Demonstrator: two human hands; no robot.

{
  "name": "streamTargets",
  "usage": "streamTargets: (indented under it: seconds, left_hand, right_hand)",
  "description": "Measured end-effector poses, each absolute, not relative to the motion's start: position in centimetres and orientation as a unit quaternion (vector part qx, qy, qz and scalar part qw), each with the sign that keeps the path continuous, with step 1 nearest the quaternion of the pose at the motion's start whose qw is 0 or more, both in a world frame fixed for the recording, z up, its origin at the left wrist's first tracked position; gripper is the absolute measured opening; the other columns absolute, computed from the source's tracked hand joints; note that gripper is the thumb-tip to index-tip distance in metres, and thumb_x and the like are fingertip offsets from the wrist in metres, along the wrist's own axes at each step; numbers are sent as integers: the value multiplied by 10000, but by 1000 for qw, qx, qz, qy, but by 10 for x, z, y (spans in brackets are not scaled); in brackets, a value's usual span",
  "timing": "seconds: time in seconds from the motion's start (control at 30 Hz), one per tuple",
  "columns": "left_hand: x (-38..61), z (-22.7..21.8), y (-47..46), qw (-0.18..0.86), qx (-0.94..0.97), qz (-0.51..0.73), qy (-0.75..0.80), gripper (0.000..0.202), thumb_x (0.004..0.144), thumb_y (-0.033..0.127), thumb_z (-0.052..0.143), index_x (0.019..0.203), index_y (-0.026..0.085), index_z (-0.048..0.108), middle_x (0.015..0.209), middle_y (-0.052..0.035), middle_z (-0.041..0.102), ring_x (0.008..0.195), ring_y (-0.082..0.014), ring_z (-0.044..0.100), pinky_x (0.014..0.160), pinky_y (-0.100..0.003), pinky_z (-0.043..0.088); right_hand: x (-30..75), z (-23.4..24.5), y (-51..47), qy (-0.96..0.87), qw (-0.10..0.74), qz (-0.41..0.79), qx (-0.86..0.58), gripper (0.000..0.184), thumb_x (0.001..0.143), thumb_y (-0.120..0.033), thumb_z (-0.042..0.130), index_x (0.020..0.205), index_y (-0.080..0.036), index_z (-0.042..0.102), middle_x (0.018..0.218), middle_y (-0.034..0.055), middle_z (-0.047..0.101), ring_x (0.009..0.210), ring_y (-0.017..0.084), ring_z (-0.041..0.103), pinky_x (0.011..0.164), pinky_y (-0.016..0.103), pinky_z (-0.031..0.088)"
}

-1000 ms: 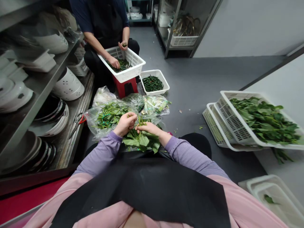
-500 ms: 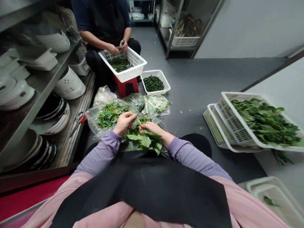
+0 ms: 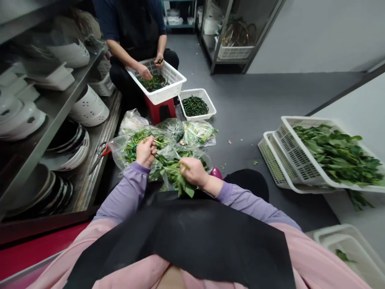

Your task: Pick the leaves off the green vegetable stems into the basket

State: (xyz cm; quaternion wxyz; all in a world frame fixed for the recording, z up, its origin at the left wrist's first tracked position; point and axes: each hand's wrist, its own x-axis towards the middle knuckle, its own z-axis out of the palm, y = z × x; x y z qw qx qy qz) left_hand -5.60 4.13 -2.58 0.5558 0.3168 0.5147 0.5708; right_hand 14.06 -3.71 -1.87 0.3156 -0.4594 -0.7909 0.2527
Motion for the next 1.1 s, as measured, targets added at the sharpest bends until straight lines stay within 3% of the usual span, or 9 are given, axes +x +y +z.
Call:
streamTargets:
  seconds: [0.13, 0.27, 0.43, 0.57, 0.7, 0.8, 0.9, 1.0, 1.1]
  left_hand:
    - [-98, -33, 77, 488, 248, 567, 615, 253, 763, 357, 604, 722, 139, 483, 489, 59, 430, 338, -27, 290, 341, -179, 198]
    - [-105, -32, 78, 604, 222, 510, 570, 217, 763, 292, 627, 767, 90, 547, 485, 55, 395, 379, -36, 343, 376, -172, 270]
    - [-66, -18, 52, 801, 243, 405, 367, 326, 842, 353, 503, 926, 59, 616, 617, -34, 518, 488, -68, 457, 444, -183, 368]
    - [-37, -13, 34, 827, 249, 354, 359, 356, 875, 368, 428, 951, 86, 631, 745, -83, 600, 628, -119, 559, 573, -230, 454]
    - [-24, -18, 26, 826, 261, 345, 362, 351, 865, 384, 446, 1012, 124, 630, 828, -76, 629, 677, -126, 580, 637, -244, 457]
    - [-25, -24, 26, 832, 283, 329, 345, 373, 841, 416, 485, 1045, 138, 628, 871, -78, 632, 731, -129, 585, 663, -234, 450]
    - [-32, -29, 29, 807, 344, 326, 351, 388, 808, 444, 528, 1029, 144, 639, 875, -73, 625, 736, -124, 577, 627, -216, 438]
    - [-37, -29, 29, 745, 426, 324, 397, 393, 765, 463, 578, 927, 115, 665, 735, -43, 592, 587, -77, 517, 529, -187, 393]
    - [-38, -27, 26, 727, 461, 304, 409, 391, 749, 471, 592, 852, 100, 658, 554, 17, 477, 426, -38, 383, 413, -178, 295]
  right_hand:
    - [166, -30, -30, -579, 337, 471, -574, 345, 808, -472, 411, 669, -169, 499, 612, 0, 498, 564, 109, 429, 561, 236, 367]
    - [180, -35, -29, -503, 314, 592, -546, 408, 743, -563, 510, 737, -157, 547, 630, 1, 525, 548, 102, 448, 551, 239, 383]
    - [155, -27, -25, -570, 337, 521, -538, 344, 699, -482, 608, 708, -141, 565, 614, -8, 543, 564, 105, 480, 579, 246, 396]
    - [126, -22, -15, -673, 318, 383, -547, 313, 662, -396, 671, 880, -174, 638, 827, 36, 655, 754, 172, 580, 720, 297, 428]
    - [110, -27, -11, -701, 296, 329, -559, 324, 699, -358, 644, 995, -226, 649, 949, 54, 672, 854, 213, 606, 786, 332, 429]
    - [111, -33, -10, -668, 327, 389, -544, 239, 718, -341, 611, 889, -185, 670, 886, 61, 679, 816, 204, 605, 784, 335, 432]
    - [121, -36, -6, -553, 369, 553, -503, 266, 686, -362, 635, 828, -137, 651, 787, 50, 666, 712, 168, 592, 726, 318, 446]
    - [133, -37, -3, -448, 370, 662, -474, 306, 616, -370, 699, 774, -119, 624, 687, 22, 635, 609, 126, 556, 664, 288, 441]
    - [143, -37, -1, -434, 346, 676, -485, 324, 574, -359, 727, 749, -112, 611, 639, 3, 611, 574, 109, 532, 646, 275, 430]
